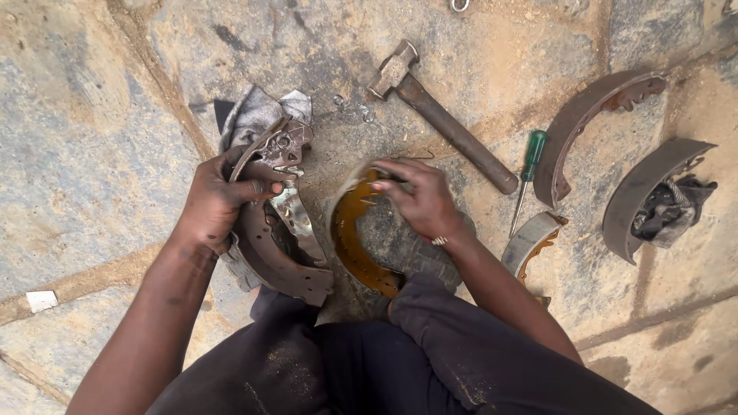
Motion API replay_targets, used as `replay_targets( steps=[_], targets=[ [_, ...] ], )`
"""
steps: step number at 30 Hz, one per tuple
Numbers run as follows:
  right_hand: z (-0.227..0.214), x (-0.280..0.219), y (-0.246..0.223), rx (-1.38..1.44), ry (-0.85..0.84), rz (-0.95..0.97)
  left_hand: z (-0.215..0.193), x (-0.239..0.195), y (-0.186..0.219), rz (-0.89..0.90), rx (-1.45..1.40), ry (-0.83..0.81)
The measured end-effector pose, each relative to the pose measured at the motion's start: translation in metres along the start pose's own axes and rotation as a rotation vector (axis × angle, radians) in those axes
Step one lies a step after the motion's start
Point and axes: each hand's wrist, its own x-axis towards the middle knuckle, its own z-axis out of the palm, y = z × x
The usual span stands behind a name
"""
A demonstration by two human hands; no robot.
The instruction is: The person sits on the ground and uses a hammer and screwdriver to remove and reattach brake shoe linings. They repeatedly tap the lining into place, pry it off, and reposition it on the curved metal backing.
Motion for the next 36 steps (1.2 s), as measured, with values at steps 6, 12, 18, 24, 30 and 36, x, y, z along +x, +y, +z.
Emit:
replay_targets(
  steps=[6, 12, 18, 24, 30, 36],
  targets=[
    [0.030, 0.033, -0.006, -0.558, 0.131, -0.397, 0.003, -0.005, 0.003, -0.018, 0.045, 0.017],
    [-0.007, -0.007, 0.010, 0.208, 0.334, -0.113, 0.021, 0.002, -0.001, -0.046, -0.004, -0.047],
    [-0.023, -0.025, 0.012, 0.509, -0.003, 0.014, 0.044, 0.008, -0.012, -0.115, -0.057, -0.070],
    [0.001, -0.011, 0.007, 0.675, -0.454, 0.131, 0.050, 0.003, -0.018, -0.085, -0.080, -0.098],
    [0.025, -0.005, -0.001, 0.675, -0.577, 0.138, 0.055, -0.002, -0.022, -0.188, -0.120, -0.040],
    [0.034, -0.035, 0.005, 0.691, -0.892, 0.178, 0.046, -0.001, -0.019, -0.116, 0.005, -0.036]
  ],
)
